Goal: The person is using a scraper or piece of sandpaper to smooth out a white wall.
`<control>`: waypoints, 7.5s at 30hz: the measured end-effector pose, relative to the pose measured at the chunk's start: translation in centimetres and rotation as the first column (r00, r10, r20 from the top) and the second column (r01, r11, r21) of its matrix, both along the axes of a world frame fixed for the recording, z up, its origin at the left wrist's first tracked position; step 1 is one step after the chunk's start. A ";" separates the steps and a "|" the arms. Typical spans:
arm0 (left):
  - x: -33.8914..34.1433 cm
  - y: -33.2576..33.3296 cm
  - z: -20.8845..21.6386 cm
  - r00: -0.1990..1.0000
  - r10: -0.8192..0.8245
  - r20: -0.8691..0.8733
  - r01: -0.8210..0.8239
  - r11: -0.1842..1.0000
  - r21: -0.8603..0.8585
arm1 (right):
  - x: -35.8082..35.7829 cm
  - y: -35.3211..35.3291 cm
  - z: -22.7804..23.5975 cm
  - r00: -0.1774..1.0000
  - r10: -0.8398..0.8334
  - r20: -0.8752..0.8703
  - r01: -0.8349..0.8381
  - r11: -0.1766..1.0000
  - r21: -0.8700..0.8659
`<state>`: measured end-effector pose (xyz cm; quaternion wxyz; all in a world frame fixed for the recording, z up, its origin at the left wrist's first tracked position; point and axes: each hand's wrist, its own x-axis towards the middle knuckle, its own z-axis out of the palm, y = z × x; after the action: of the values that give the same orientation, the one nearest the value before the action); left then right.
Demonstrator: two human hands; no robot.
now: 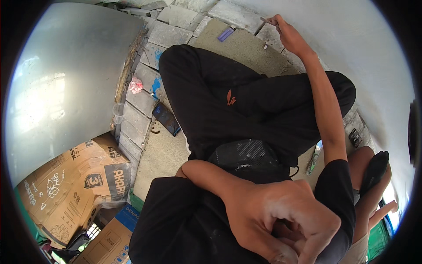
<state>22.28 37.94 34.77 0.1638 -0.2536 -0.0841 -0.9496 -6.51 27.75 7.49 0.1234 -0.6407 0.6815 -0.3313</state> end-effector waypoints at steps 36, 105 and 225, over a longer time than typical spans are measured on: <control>1.2 -1.4 -0.3 0.892 0.319 0.320 -0.301 0.948 -0.104 | -0.6 -0.8 0.3 0.999 -0.035 0.016 0.031 0.980 0.197; -2.8 -23.1 -15.1 0.426 0.507 0.749 0.377 0.654 -0.656 | -1.7 0.1 -0.3 0.994 -0.048 0.094 0.043 0.997 0.062; -7.8 -25.0 -24.1 0.546 0.548 0.634 0.447 0.450 -0.773 | 6.7 0.2 4.9 0.772 -0.165 0.614 0.114 0.986 0.122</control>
<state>14.45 12.94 10.67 -0.0231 0.1892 -0.6432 -0.7416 0.22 27.93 12.34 0.3410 -0.4382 0.6606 -0.5052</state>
